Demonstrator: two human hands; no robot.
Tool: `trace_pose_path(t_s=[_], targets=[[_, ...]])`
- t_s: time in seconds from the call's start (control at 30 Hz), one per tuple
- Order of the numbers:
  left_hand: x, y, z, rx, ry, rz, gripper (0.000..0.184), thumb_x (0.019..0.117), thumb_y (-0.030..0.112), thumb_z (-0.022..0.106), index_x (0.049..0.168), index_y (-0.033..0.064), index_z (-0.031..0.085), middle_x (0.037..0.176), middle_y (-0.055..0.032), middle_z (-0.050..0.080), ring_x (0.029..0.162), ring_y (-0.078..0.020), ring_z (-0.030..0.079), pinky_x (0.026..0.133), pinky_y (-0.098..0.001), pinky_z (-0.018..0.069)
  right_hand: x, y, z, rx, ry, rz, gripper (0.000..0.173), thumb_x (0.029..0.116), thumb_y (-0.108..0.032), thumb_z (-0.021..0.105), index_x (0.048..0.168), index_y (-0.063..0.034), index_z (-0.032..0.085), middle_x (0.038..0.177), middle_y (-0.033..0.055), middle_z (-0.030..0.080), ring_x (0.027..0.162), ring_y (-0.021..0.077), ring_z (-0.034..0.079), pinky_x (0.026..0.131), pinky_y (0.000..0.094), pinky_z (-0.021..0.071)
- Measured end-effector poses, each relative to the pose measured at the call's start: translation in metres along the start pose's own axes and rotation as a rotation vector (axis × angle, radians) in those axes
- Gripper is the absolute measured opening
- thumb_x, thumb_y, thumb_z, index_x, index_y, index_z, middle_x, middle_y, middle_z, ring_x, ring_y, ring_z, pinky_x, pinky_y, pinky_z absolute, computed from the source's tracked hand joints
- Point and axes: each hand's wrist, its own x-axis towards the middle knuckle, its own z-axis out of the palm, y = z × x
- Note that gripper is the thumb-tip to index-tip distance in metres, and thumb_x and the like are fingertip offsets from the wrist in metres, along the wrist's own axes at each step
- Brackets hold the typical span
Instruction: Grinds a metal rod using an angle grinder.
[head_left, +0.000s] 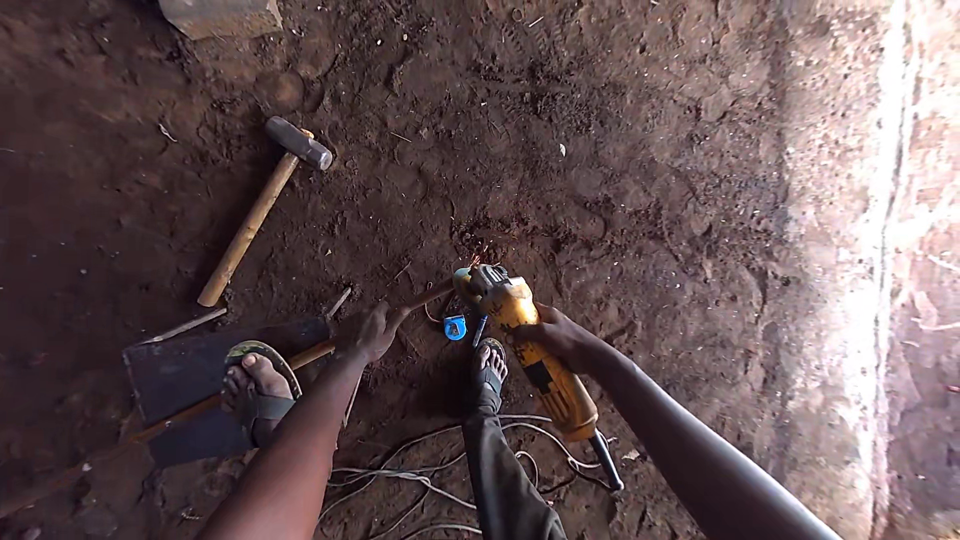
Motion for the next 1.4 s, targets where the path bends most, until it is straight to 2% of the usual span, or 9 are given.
trace_pose_path(t_s=[0.13, 0.33, 0.5, 0.63, 0.93, 1.0, 1.1, 1.23, 1.4], targets=[[0.011, -0.002, -0.007, -0.074, -0.09, -0.011, 0.078, 0.1003, 0.071, 0.031, 0.112, 0.0044, 0.069, 0.101, -0.0202, 0.071, 0.103, -0.0385, 0.068, 0.091, -0.0612, 0.0517, -0.013, 0.017, 0.006, 0.031, 0.018, -0.003, 0.057, 0.0773, -0.016, 0.082, 0.128, -0.0079, 0.057, 0.096, 0.0139, 0.072, 0.079, 0.0245, 0.073, 0.071, 0.0397, 0.0625], [0.013, -0.013, -0.002, -0.171, -0.038, 0.051, 0.066, 0.0949, 0.066, 0.056, 0.115, 0.0043, 0.065, 0.092, -0.0173, 0.068, 0.09, -0.0354, 0.067, 0.085, -0.0588, 0.053, -0.006, 0.03, 0.016, 0.101, 0.073, -0.034, 0.057, 0.0771, -0.019, 0.082, 0.127, -0.0072, 0.057, 0.094, 0.0139, 0.073, 0.078, 0.0245, 0.074, 0.071, 0.0404, 0.0629], [0.01, -0.016, 0.006, -0.076, 0.04, 0.067, 0.067, 0.096, 0.07, 0.048, 0.107, 0.0072, 0.068, 0.084, -0.0162, 0.068, 0.086, -0.0356, 0.068, 0.08, -0.0598, 0.0526, -0.002, 0.038, 0.026, 0.014, 0.076, -0.07, 0.069, 0.0669, -0.026, 0.086, 0.128, -0.0097, 0.057, 0.097, 0.0118, 0.073, 0.082, 0.024, 0.074, 0.074, 0.0433, 0.0628], [0.0, -0.003, 0.0, -0.019, 0.076, 0.008, 0.07, 0.0978, 0.072, 0.041, 0.104, 0.0086, 0.07, 0.091, -0.0164, 0.071, 0.093, -0.0359, 0.069, 0.083, -0.0597, 0.0531, -0.011, 0.051, 0.023, -0.056, 0.107, -0.075, 0.074, 0.062, -0.032, 0.088, 0.126, -0.0119, 0.058, 0.098, 0.0083, 0.073, 0.084, 0.0203, 0.074, 0.076, 0.0414, 0.0631], [0.014, -0.012, 0.0, -0.069, -0.026, 0.042, 0.075, 0.1018, 0.069, 0.032, 0.099, 0.0054, 0.07, 0.089, -0.0177, 0.069, 0.091, -0.0366, 0.069, 0.083, -0.0609, 0.0522, 0.007, 0.043, 0.031, 0.062, 0.108, -0.075, 0.066, 0.0687, -0.027, 0.085, 0.126, -0.0095, 0.058, 0.095, 0.0117, 0.073, 0.08, 0.0236, 0.074, 0.072, 0.0417, 0.0628], [0.016, -0.017, -0.002, -0.109, -0.02, 0.066, 0.07, 0.0997, 0.07, 0.038, 0.1, 0.006, 0.067, 0.084, -0.0157, 0.066, 0.085, -0.0349, 0.067, 0.079, -0.0591, 0.0521, 0.001, 0.047, 0.032, 0.066, 0.105, -0.074, 0.065, 0.0681, -0.026, 0.084, 0.125, -0.0091, 0.058, 0.095, 0.0113, 0.073, 0.079, 0.0228, 0.074, 0.072, 0.041, 0.0633], [0.014, -0.017, -0.005, -0.136, -0.033, 0.059, 0.066, 0.093, 0.07, 0.056, 0.111, 0.0077, 0.066, 0.089, -0.015, 0.069, 0.088, -0.0338, 0.068, 0.082, -0.0585, 0.0536, -0.01, 0.062, 0.028, 0.035, 0.105, -0.057, 0.071, 0.0646, -0.03, 0.086, 0.127, -0.0098, 0.057, 0.097, 0.0091, 0.073, 0.082, 0.0209, 0.074, 0.074, 0.0404, 0.0637], [0.015, -0.022, 0.001, -0.152, 0.032, 0.126, 0.06, 0.0944, 0.066, 0.058, 0.094, 0.0067, 0.068, 0.076, -0.0112, 0.063, 0.076, -0.0297, 0.064, 0.075, -0.054, 0.0521, -0.012, 0.058, 0.027, 0.083, 0.121, -0.067, 0.068, 0.0664, -0.029, 0.084, 0.125, -0.0088, 0.057, 0.094, 0.0085, 0.073, 0.079, 0.02, 0.074, 0.072, 0.0386, 0.0637], [0.009, -0.018, 0.004, -0.035, 0.123, 0.155, 0.064, 0.0976, 0.067, 0.05, 0.093, 0.0065, 0.071, 0.079, -0.0133, 0.068, 0.079, -0.0321, 0.068, 0.074, -0.0561, 0.0534, 0.001, 0.039, 0.022, 0.078, 0.061, -0.055, 0.061, 0.0728, -0.025, 0.083, 0.127, -0.0095, 0.058, 0.095, 0.0127, 0.073, 0.078, 0.0241, 0.073, 0.07, 0.0416, 0.0623]])
